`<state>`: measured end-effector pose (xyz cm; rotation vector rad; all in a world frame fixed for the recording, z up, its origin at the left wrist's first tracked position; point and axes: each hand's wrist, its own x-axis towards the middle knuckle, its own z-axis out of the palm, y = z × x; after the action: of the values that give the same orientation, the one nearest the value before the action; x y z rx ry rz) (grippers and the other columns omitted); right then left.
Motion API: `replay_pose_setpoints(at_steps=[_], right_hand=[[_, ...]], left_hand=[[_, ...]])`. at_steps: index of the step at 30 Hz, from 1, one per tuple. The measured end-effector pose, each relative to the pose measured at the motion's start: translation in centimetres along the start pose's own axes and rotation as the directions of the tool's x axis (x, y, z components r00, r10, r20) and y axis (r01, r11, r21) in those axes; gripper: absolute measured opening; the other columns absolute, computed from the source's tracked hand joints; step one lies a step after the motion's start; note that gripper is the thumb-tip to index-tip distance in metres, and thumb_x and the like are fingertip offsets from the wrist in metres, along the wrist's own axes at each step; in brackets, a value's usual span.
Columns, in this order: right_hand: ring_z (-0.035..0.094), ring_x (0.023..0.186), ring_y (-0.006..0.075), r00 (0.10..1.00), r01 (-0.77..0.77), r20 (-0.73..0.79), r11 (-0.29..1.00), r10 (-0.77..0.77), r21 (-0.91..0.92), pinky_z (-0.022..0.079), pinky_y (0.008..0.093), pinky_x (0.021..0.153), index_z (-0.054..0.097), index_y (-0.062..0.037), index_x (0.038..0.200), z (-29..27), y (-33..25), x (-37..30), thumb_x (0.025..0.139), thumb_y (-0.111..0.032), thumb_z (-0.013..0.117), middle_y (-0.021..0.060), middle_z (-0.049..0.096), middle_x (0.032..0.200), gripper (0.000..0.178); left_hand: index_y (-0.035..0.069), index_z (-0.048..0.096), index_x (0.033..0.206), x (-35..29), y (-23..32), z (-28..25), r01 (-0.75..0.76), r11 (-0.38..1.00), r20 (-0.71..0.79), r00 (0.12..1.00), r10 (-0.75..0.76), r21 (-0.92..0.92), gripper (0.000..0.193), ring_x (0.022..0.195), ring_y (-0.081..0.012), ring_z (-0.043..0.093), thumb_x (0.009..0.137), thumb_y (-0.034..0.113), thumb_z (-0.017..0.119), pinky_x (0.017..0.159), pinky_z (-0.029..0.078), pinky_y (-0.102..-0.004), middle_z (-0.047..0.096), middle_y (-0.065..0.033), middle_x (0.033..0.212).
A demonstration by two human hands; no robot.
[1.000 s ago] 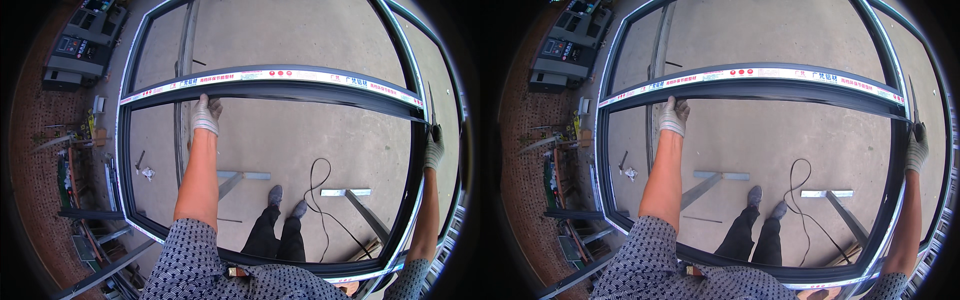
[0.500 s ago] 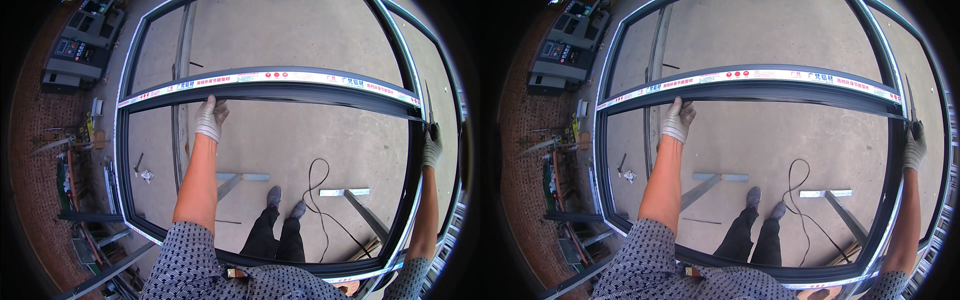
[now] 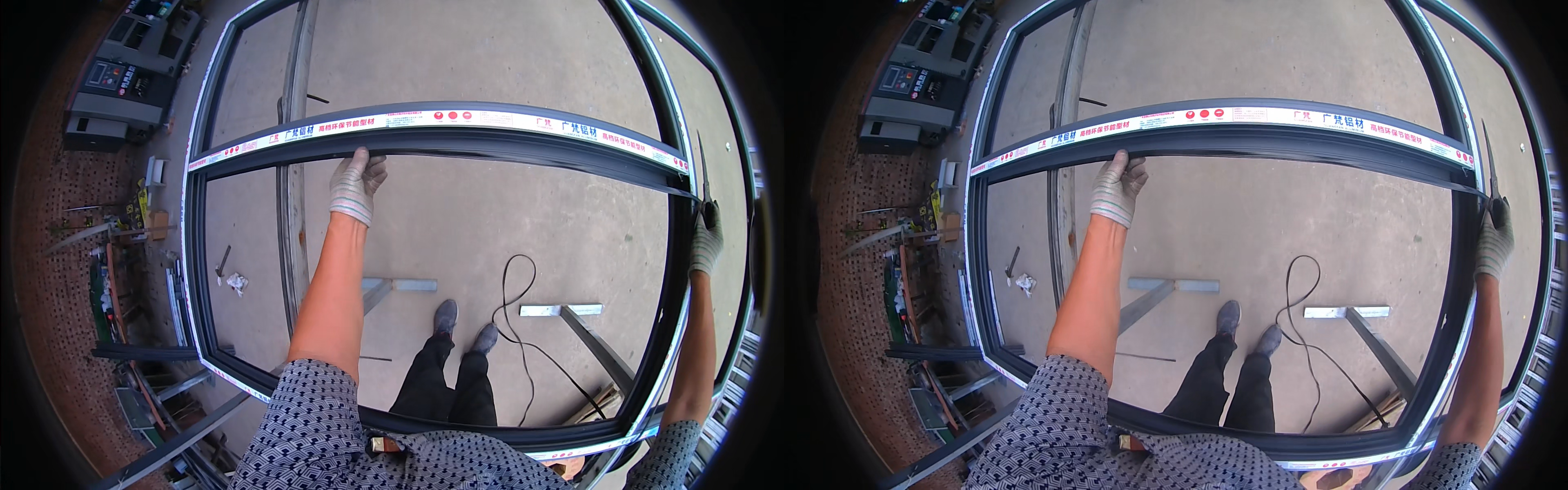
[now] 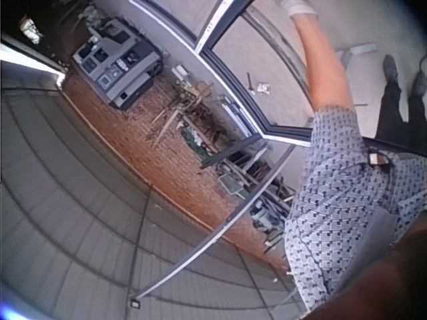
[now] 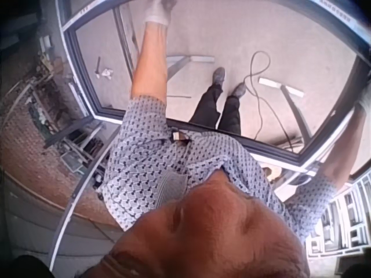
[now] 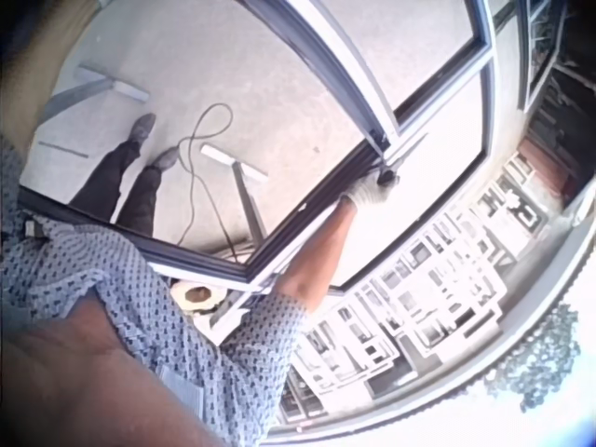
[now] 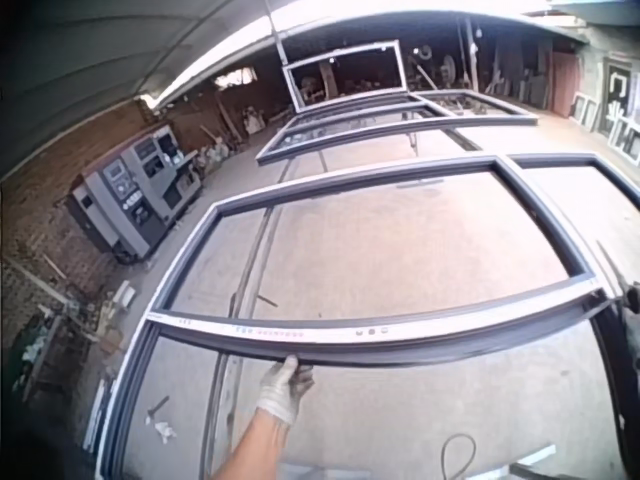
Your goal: The person installs a black rubber seal into the groove of a large aluminum window frame. They measure and cut the seal with shears, then press it into place along the frame's perimeter.
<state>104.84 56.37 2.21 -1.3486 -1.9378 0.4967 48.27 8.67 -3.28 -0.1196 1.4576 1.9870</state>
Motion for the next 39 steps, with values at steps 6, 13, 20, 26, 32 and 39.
replay_pose_setpoints(at_steps=[6,13,20,26,32,39], right_hand=[[0.062,0.116,0.017,1.0,0.012,0.0,0.999,-0.012,0.033,0.045,0.0288,0.104,0.054,0.0025,0.135,-0.2,0.5,0.2,0.098,-0.006,0.059,0.0108,0.066,0.126,0.039],[0.061,0.117,0.0172,1.0,-0.019,0.004,1.0,0.019,0.022,0.044,0.028,0.105,0.053,0.0021,0.136,-0.1,-0.9,-0.2,0.097,-0.004,0.059,0.0109,0.065,0.127,0.04],[0.061,0.118,0.0171,1.0,-0.008,-0.002,1.0,0.008,0.02,0.044,0.0283,0.105,0.053,0.002,0.137,-0.4,0.4,0.3,0.097,-0.004,0.06,0.0107,0.066,0.127,0.041],[0.062,0.116,0.017,1.0,-0.017,-0.006,1.0,0.018,0.015,0.044,0.0284,0.104,0.054,0.002,0.136,-0.2,-0.3,0.1,0.097,-0.005,0.06,0.0107,0.066,0.125,0.041],[0.062,0.115,0.017,1.0,-0.023,-0.004,1.0,0.023,0.003,0.045,0.0284,0.103,0.055,0.0026,0.134,0.0,-1.4,-0.4,0.096,-0.005,0.061,0.0105,0.067,0.124,0.039],[0.063,0.115,0.0172,1.0,-0.015,-0.009,0.999,0.014,-0.05,0.045,0.0286,0.102,0.057,0.0021,0.133,-0.4,-1.1,-0.2,0.095,-0.009,0.064,0.0109,0.068,0.123,0.04]], left_hand=[[0.004,0.06,0.107,-0.7,-0.3,1.0,0.017,0.999,-0.018,1.0,-0.017,-0.044,0.027,0.071,-0.0171,0.068,0.094,0.026,0.069,0.067,0.058,-0.0303,0.07,-0.0102,0.088],[0.002,0.059,0.107,-0.5,-1.1,1.7,-0.013,1.0,0.003,1.0,0.013,-0.003,0.031,0.073,-0.0175,0.068,0.093,0.027,0.07,0.067,0.059,-0.0305,0.07,-0.0122,0.088],[0.002,0.06,0.107,-1.0,-1.7,3.0,0.019,1.0,0.071,0.997,-0.017,-0.02,0.031,0.073,-0.0171,0.068,0.092,0.027,0.072,0.068,0.06,-0.0323,0.07,-0.0116,0.088],[0.002,0.06,0.107,-1.0,-1.9,3.4,0.001,1.0,0.054,0.999,0.0,-0.015,0.029,0.071,-0.0179,0.067,0.093,0.026,0.07,0.067,0.057,-0.0315,0.07,-0.0134,0.088],[0.002,0.06,0.103,-1.6,-2.2,4.2,0.032,0.999,0.101,0.994,-0.032,0.001,0.026,0.07,-0.0181,0.068,0.094,0.024,0.07,0.067,0.059,-0.0313,0.071,-0.0144,0.088],[0.001,0.061,0.104,-1.9,-2.4,5.0,0.042,0.999,0.097,0.994,-0.041,-0.003,0.027,0.07,-0.0176,0.068,0.094,0.024,0.07,0.066,0.059,-0.0302,0.071,-0.0151,0.086]])
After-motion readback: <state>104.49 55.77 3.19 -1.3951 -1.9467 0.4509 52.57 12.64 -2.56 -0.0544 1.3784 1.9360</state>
